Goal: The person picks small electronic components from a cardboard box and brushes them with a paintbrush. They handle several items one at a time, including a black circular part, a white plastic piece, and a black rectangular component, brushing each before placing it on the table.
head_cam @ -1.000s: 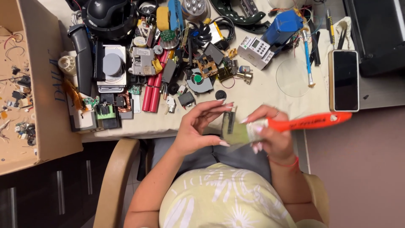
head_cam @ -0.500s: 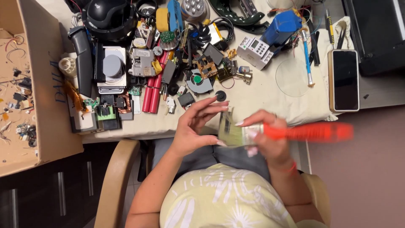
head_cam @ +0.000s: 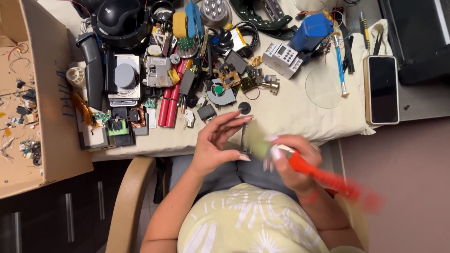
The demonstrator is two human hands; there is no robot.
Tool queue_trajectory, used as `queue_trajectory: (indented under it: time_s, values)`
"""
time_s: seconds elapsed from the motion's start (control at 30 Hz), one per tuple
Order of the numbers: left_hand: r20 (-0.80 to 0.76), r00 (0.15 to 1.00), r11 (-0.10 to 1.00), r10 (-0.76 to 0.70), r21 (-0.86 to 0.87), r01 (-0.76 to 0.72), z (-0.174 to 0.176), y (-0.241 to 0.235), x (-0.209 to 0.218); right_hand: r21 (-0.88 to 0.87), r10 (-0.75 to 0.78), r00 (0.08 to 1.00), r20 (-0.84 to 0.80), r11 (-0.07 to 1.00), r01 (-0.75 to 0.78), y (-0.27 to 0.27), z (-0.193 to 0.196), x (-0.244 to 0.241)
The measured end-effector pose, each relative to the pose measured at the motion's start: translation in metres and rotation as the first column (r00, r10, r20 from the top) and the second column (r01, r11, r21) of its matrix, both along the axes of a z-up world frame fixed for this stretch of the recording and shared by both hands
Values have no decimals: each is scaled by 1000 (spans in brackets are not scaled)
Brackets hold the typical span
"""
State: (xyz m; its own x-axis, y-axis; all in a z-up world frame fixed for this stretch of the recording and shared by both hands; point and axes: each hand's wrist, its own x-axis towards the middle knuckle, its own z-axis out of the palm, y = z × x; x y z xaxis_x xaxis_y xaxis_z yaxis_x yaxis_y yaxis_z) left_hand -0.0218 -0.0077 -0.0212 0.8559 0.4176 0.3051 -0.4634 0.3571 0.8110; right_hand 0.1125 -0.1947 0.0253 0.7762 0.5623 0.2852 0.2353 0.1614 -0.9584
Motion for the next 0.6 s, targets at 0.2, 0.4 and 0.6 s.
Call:
queue_trajectory:
  time_s: [0.2,0.4,0.6]
  values:
    - [8,999,999,35,-13,-35,9,1,-3,339,264,836,-481,935,-100,0,14,-9]
    - [31,951,716,307,651,-253,40,-4,-6,-192,116,993,28,975,-109,-4,32,-11]
    - [48,967,540,251,822,-180,43,-13,-9,-328,136,959,249,944,-49,18,55,-11]
